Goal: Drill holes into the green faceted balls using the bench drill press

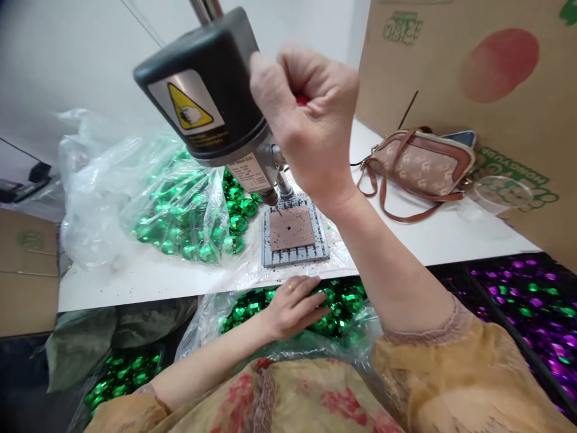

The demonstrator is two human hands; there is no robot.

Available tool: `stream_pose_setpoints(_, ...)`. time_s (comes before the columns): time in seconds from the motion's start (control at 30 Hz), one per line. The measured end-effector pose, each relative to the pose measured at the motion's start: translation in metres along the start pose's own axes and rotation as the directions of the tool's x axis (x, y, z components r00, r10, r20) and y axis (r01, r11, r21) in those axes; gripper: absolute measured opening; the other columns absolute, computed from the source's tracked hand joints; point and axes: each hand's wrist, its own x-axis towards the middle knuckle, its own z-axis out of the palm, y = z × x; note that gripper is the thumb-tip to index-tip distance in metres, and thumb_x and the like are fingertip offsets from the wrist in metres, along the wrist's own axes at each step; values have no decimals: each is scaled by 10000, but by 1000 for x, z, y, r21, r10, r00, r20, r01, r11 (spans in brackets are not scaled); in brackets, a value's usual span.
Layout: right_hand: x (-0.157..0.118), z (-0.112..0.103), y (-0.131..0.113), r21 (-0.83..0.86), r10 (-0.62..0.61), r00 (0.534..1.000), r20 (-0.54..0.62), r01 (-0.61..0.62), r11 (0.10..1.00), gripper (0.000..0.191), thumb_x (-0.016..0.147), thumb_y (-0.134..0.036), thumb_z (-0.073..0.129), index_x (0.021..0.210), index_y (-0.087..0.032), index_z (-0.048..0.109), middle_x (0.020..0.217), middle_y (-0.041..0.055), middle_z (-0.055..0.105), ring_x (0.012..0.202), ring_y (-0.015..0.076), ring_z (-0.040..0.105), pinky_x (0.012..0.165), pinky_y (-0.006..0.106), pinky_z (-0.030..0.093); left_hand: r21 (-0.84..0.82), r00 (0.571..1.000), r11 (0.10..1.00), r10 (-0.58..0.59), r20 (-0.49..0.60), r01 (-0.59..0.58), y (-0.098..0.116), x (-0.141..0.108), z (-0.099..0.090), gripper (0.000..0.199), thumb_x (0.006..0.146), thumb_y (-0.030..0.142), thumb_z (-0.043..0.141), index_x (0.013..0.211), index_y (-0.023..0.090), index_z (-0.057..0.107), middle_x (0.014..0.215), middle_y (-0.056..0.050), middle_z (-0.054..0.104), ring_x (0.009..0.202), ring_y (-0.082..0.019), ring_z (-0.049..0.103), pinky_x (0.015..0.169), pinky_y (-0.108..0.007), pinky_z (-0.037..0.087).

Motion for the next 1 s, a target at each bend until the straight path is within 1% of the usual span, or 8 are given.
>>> stream_pose_setpoints(0.07,-1,-1,0,-10,20,1000,-5,-20,1000,467,847,-69,600,499,-223,329,443,-70,283,395,52,259,404,284,194,23,975,991,-123,-184,129,-29,12,-25,161,962,247,584,1110,252,648,1118,-108,710,1056,-261,675,926,-446,559)
stream_pose_setpoints(0.13,-2,-2,1,-12,36,999,-19,-36,999,469,842,-89,613,492,-215,327,443,-68,276,397,49,268,407,278,200,58,879,928,-326,-349,367,-69,29,-56,150,961,166,533,1038,238,639,1036,-103,683,1036,-276,643,960,-487,530)
stream_pose_setpoints(0.23,-3,-3,3,14,23,999,-27,-22,1000,490,843,-150,658,498,-215,318,443,-62,262,399,58,277,412,290,203,89,780,821,-494,-385,564,-133,55,-94,162,907,97,587,1033,192,623,1106,-148,621,1147,-352,552,1084,-619,398)
stream_pose_setpoints(0.37,-4,-3,4,-8,13,1000,-20,-13,1000,545,826,-331,742,495,-212,326,441,-57,268,407,67,273,408,302,208,81,777,799,-548,-310,596,-181,71,-114,316,743,73,787,993,180,626,952,-92,604,1081,-344,564,1074,-605,415)
stream_pose_setpoints(0.47,-4,-2,3,0,2,1000,-19,-2,1000,584,812,-445,748,481,-203,333,437,-56,274,403,57,275,406,296,206,-12,756,801,-569,-324,599,-177,70,-113,416,728,159,828,1091,193,628,1017,-79,622,1049,-287,599,1025,-502,492)
stream_pose_setpoints(0.53,-5,-1,2,16,-6,1000,-27,7,1000,616,789,-522,746,480,-204,319,437,-60,261,396,53,268,405,296,204,-255,706,770,-638,-307,585,-163,67,-109,450,805,320,789,1198,211,598,1101,-76,639,991,-227,631,921,-412,555)
stream_pose_setpoints(0.67,-6,-2,1,-11,17,1000,-19,-18,1000,632,787,-587,713,507,-211,289,447,-61,269,389,53,248,397,301,199,-678,662,533,-744,-92,506,-137,61,-94,537,883,591,663,1286,245,588,1059,-59,679,844,-161,656,656,-266,556)
stream_pose_setpoints(1.0,-6,-1,1,-92,20,1000,-21,-22,996,692,724,-746,641,510,-217,250,457,-44,238,421,80,232,445,320,227,-689,745,576,-662,-77,440,-119,64,-62,603,810,634,743,1237,220,644,1168,-87,734,1054,-232,704,927,-362,577)
